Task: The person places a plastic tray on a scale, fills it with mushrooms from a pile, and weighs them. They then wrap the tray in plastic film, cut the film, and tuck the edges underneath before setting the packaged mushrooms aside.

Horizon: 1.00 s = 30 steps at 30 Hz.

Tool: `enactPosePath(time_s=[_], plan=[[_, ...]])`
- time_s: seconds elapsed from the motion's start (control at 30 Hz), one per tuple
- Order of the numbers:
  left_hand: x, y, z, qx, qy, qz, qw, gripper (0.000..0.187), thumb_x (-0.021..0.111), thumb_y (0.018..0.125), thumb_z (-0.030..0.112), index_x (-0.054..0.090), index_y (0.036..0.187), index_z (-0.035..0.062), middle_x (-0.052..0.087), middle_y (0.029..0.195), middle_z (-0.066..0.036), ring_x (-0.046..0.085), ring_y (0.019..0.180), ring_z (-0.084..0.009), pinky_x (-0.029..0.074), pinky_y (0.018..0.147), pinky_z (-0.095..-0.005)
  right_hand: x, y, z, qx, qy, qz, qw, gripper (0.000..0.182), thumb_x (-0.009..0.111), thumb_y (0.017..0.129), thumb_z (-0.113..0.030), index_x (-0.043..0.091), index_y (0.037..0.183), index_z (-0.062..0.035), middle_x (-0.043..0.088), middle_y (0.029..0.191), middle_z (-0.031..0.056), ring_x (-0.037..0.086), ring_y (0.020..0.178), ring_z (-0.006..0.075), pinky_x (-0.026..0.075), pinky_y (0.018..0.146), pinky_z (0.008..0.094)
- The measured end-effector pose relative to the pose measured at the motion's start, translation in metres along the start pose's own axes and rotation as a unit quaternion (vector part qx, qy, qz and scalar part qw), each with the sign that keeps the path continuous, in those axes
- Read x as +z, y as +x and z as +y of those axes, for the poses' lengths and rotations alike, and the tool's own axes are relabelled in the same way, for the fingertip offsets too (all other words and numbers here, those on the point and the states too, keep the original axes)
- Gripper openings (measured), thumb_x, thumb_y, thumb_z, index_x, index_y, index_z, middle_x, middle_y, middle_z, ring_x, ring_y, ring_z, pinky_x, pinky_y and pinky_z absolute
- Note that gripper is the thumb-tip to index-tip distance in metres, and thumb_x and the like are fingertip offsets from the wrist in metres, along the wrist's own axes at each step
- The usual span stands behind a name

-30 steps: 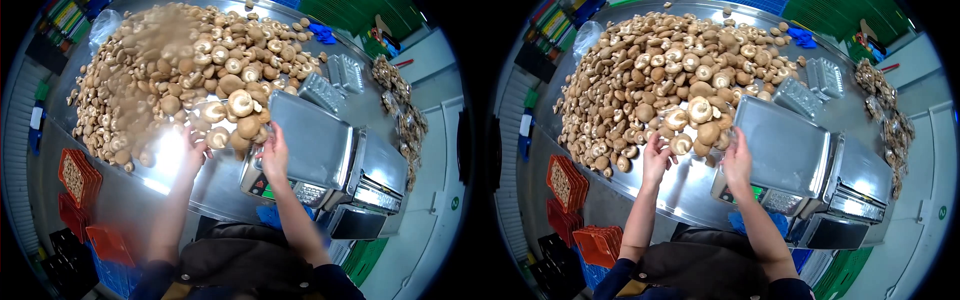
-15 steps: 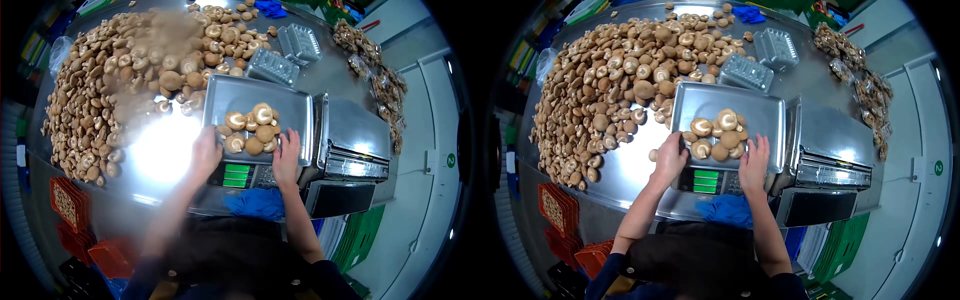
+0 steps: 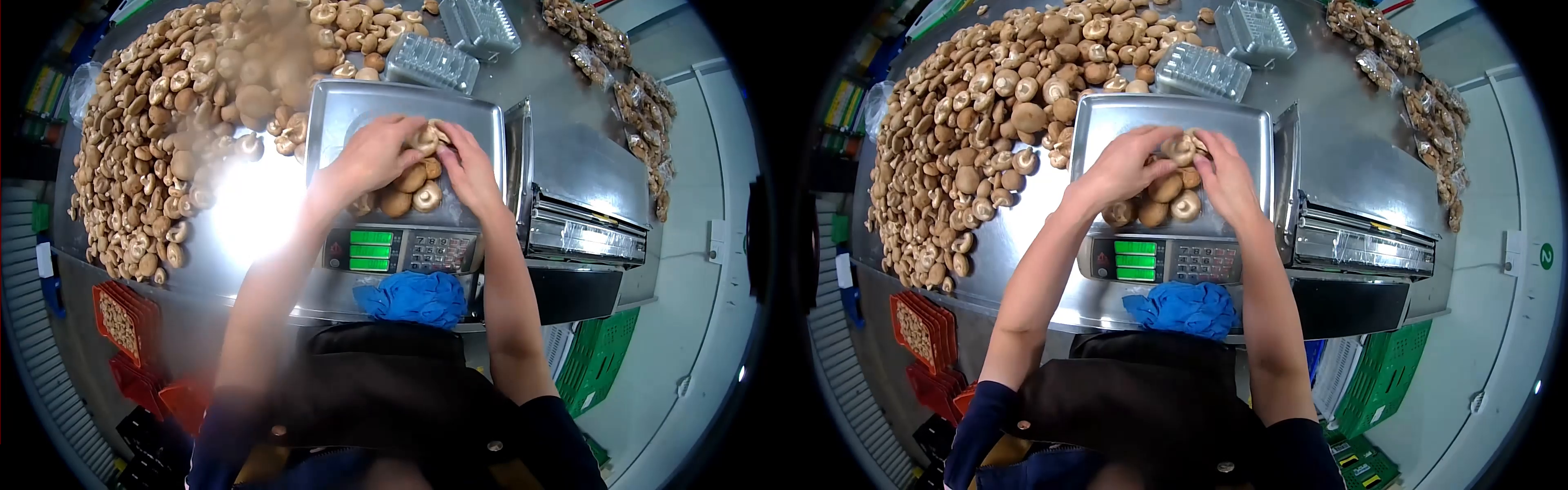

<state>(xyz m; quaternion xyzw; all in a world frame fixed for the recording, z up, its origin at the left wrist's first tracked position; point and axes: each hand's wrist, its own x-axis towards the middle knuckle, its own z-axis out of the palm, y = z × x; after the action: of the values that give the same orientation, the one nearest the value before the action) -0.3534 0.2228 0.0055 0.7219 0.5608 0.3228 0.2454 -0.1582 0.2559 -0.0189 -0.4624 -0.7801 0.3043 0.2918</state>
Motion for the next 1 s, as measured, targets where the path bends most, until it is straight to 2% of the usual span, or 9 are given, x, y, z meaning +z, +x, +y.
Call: enactPosePath(time_s=[0.03,0.2,0.37,0.5,0.6,0.7,0.8,0.9,1.0], plan=[[0.002,0.002,0.001,-0.027,-0.002,-0.041,0.999,0.038,0.067,0.082,0.01,0.057,0.118,0.0041,0.062,0.11,-0.017,0.061,0.098,-0.0318,0.048,0.085,-0.038,0.0,0.004,0.0,0.004,0.023,-0.026,0.999,0.031,0.055,0.089,-0.008,0.055,0.12,-0.0028,0.052,0.123,0.0192,0.055,0.111,0.0338,0.045,0.094,0.0372],[0.01,-0.001,-0.007,-0.051,-0.092,0.051,0.993,0.026,0.066,0.079,0.0,0.061,0.105,0.0005,0.066,0.09,-0.013,0.065,0.085,-0.0232,0.052,0.075,-0.032,0.01,0.003,0.009,0.099,0.18,0.032,0.978,0.026,0.064,0.085,-0.005,0.061,0.111,-0.0017,0.055,0.114,0.0135,0.062,0.097,0.0239,0.053,0.083,0.0307],[0.012,-0.01,-0.017,-0.016,-0.215,0.127,0.968,0.025,0.067,0.078,-0.005,0.062,0.102,0.0003,0.063,0.094,-0.01,0.065,0.085,-0.0189,0.053,0.074,-0.0286,0.007,-0.006,-0.005,0.015,0.086,0.105,0.991,0.028,0.069,0.081,-0.004,0.063,0.108,-0.0023,0.055,0.115,0.0119,0.061,0.095,0.0239,0.053,0.082,0.031],[-0.02,-0.044,0.008,0.044,0.025,0.228,0.972,0.028,0.068,0.075,-0.008,0.062,0.1,0.0012,0.061,0.1,-0.012,0.065,0.087,-0.0239,0.054,0.078,-0.0303,-0.011,-0.014,-0.035,-0.078,-0.032,0.138,0.987,0.032,0.07,0.076,-0.003,0.063,0.107,-0.0052,0.053,0.12,0.0107,0.059,0.1,0.0253,0.051,0.084,0.0339],[-0.005,-0.078,0.001,0.04,0.049,0.228,0.972,0.029,0.067,0.073,-0.01,0.062,0.099,0.0013,0.06,0.1,-0.014,0.064,0.088,-0.0275,0.053,0.077,-0.032,-0.004,-0.027,-0.051,-0.111,-0.106,0.083,0.985,0.037,0.071,0.074,-0.005,0.062,0.11,-0.0073,0.053,0.122,0.0098,0.056,0.108,0.0272,0.05,0.087,0.0365],[0.0,-0.091,-0.003,0.074,0.045,0.197,0.977,0.027,0.07,0.07,-0.008,0.062,0.094,0.0008,0.059,0.098,-0.014,0.06,0.092,-0.0283,0.05,0.077,-0.0349,0.01,-0.041,-0.062,-0.225,-0.096,-0.054,0.968,0.042,0.072,0.071,-0.007,0.06,0.112,-0.0082,0.052,0.124,0.0094,0.053,0.113,0.0291,0.048,0.09,0.0383],[0.0,-0.095,-0.002,0.064,-0.004,0.192,0.979,0.024,0.07,0.069,-0.008,0.062,0.09,-0.0001,0.058,0.093,-0.013,0.058,0.094,-0.0284,0.048,0.08,-0.0357,0.013,-0.043,-0.06,-0.221,-0.045,-0.042,0.973,0.043,0.071,0.071,-0.005,0.059,0.112,-0.0071,0.052,0.125,0.0092,0.054,0.113,0.0296,0.047,0.092,0.0385],[0.001,-0.095,-0.009,0.041,-0.047,0.203,0.977,0.023,0.068,0.069,-0.009,0.062,0.09,-0.0007,0.06,0.092,-0.013,0.059,0.094,-0.0279,0.048,0.081,-0.0347,0.019,-0.041,-0.069,-0.116,0.066,0.002,0.991,0.037,0.07,0.071,-0.002,0.061,0.107,-0.0066,0.056,0.118,0.009,0.055,0.109,0.0296,0.046,0.093,0.0385],[-0.004,-0.102,-0.017,0.009,-0.093,0.234,0.968,0.021,0.066,0.071,-0.009,0.062,0.09,-0.0012,0.062,0.094,-0.013,0.06,0.094,-0.0262,0.048,0.083,-0.0335,0.027,-0.032,-0.055,-0.217,0.004,-0.008,0.976,0.031,0.068,0.072,0.001,0.064,0.102,-0.0051,0.06,0.11,0.0092,0.056,0.105,0.0291,0.046,0.091,0.038]])
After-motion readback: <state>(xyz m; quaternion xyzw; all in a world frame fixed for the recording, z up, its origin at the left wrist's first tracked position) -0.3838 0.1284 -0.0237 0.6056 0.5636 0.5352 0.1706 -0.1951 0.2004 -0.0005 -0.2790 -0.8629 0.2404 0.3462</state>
